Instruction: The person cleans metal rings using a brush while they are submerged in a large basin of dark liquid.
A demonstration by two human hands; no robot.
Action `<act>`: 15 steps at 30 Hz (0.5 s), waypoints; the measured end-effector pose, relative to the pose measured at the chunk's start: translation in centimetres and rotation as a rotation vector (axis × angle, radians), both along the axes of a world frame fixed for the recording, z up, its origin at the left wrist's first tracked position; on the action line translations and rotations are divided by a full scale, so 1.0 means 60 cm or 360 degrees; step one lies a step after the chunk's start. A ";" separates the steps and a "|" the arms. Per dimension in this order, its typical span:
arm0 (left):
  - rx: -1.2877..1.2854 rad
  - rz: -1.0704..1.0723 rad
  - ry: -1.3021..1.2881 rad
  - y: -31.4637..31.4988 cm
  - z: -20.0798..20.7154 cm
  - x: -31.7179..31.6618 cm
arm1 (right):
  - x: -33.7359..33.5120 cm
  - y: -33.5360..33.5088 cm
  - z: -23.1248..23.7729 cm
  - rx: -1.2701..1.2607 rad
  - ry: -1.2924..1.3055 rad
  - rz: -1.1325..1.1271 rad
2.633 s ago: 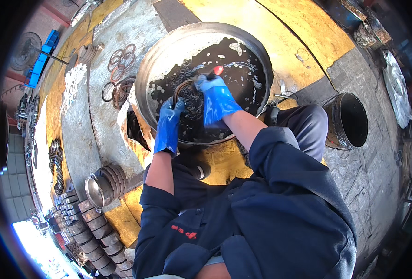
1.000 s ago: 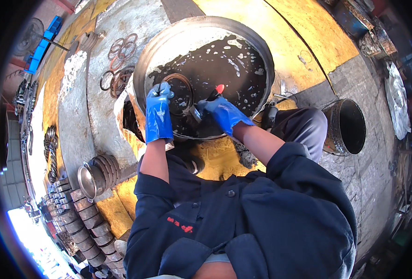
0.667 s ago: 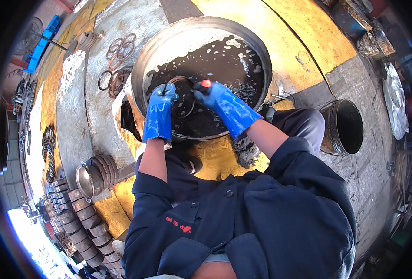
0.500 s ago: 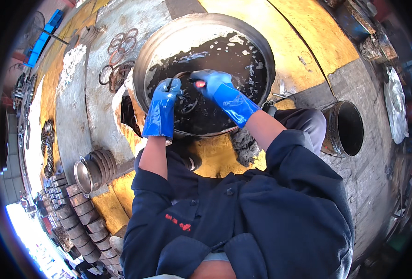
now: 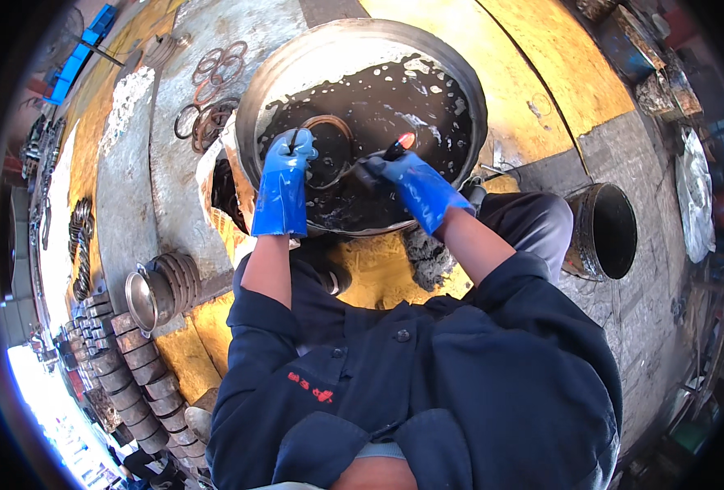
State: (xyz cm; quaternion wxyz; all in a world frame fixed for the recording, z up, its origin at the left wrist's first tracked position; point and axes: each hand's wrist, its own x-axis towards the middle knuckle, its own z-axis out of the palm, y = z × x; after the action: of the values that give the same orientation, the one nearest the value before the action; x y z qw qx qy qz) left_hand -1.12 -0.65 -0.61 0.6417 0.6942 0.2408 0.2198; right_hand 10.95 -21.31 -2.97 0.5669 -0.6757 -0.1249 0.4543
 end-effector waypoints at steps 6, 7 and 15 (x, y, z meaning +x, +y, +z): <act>-0.0226 0.0157 0.0345 0.009 -0.005 0.007 | 0.003 -0.013 0.023 -0.0242 -0.0826 0.0090; -0.0202 0.0147 0.0317 0.007 -0.010 0.007 | -0.001 -0.001 0.033 -0.0242 -0.0826 0.0078; -0.0055 -0.0012 0.0339 0.012 0.015 -0.001 | 0.015 0.079 0.069 0.0164 -0.1788 0.0033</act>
State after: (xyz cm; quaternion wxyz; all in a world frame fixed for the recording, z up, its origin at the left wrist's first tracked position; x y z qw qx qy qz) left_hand -1.16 0.06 0.32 0.6252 0.7034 0.3088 0.1382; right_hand 11.84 -16.60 1.18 0.4412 -0.7839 -0.4363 0.0237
